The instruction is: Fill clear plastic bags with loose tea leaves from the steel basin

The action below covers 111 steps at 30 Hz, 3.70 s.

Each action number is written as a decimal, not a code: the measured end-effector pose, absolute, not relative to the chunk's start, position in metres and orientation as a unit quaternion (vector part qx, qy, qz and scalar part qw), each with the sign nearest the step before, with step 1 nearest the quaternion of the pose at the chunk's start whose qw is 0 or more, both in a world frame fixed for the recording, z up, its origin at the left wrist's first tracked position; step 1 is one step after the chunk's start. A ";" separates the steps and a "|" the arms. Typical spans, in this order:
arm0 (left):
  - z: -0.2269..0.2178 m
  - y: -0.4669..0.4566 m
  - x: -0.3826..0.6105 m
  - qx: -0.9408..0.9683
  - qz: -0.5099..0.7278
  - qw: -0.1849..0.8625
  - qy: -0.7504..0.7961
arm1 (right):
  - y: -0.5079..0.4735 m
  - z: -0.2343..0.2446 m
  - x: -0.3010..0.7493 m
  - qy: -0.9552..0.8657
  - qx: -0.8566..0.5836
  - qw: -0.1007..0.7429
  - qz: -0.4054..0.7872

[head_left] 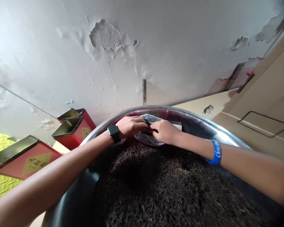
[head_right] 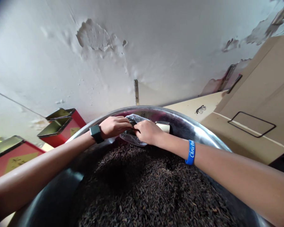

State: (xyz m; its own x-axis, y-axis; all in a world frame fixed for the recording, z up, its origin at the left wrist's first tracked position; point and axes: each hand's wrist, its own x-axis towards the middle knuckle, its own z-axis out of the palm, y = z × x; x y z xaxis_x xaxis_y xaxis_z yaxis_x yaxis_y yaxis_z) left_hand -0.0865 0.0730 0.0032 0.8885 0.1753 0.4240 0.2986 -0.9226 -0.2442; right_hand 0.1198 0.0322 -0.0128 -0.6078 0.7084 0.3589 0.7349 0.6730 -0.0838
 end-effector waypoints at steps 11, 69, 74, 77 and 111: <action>0.008 0.073 -0.087 -0.958 -0.171 0.210 -0.094 | 0.033 -0.013 0.120 -0.893 -0.405 0.192 -0.035; 0.000 0.082 -0.094 -0.937 -0.227 0.131 -0.232 | -0.035 -0.041 0.094 -0.921 -0.084 -0.222 0.310; -0.002 0.083 -0.094 -0.938 -0.220 0.131 -0.234 | -0.036 -0.015 0.092 -0.944 -0.076 -0.118 0.297; -0.003 0.084 -0.093 -0.945 -0.211 0.124 -0.216 | -0.028 0.006 0.093 -0.957 -0.128 0.043 0.256; 0.001 0.079 -0.093 -0.930 -0.217 0.091 -0.283 | -0.032 -0.028 0.090 -0.933 -0.153 -0.298 0.133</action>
State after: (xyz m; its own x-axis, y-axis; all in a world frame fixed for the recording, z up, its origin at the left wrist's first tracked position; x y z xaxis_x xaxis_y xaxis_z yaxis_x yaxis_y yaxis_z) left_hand -0.0929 0.0788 0.0010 0.7456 0.4876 0.4543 0.5665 -0.8228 -0.0465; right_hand 0.0897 -0.0319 -0.0276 -0.7758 0.2059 -0.5964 0.3639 0.9182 -0.1563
